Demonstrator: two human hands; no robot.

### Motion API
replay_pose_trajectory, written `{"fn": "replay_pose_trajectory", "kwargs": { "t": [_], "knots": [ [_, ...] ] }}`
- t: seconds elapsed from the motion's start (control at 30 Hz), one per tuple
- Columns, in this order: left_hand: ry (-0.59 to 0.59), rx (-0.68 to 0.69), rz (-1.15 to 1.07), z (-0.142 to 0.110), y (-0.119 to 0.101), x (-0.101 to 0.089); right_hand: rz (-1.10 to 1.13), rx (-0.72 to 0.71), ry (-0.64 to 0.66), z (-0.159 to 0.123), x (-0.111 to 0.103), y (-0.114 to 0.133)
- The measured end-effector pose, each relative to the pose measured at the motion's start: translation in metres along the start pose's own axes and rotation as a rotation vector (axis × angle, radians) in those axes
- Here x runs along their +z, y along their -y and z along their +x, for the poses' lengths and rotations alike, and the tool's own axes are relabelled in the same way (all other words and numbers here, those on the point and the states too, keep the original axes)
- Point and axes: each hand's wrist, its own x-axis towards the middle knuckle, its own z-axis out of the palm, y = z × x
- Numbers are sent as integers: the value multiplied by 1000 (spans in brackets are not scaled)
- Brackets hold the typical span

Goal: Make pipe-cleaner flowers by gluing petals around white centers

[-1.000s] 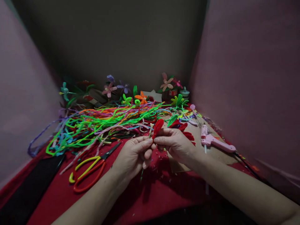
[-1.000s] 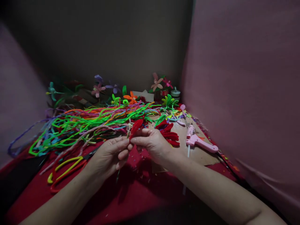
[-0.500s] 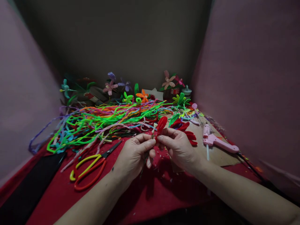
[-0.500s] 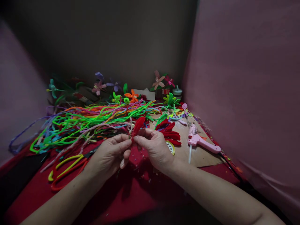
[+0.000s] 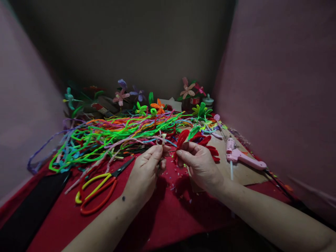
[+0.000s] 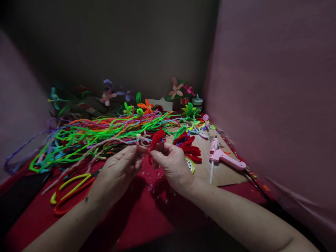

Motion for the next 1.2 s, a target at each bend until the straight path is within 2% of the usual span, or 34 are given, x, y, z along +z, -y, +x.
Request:
{"fn": "replay_pose_trajectory", "kwargs": {
  "t": [0.27, 0.47, 0.6, 0.87, 1.2],
  "knots": [
    [32, 32, 129, -6, -1, 4, -18, 11, -22, -1, 1, 1],
    [-16, 110, 230, -9, 2, 7, 35, 95, -1, -4, 5, 0],
    [-20, 126, 292, -8, 3, 7, 43, 91, 28, -7, 6, 0],
    [-14, 131, 336, -7, 3, 4, 76, 116, 20, -7, 8, 0],
    [2, 97, 278, -8, 3, 4, 8, 58, 16, -5, 5, -3]
  ]
}}
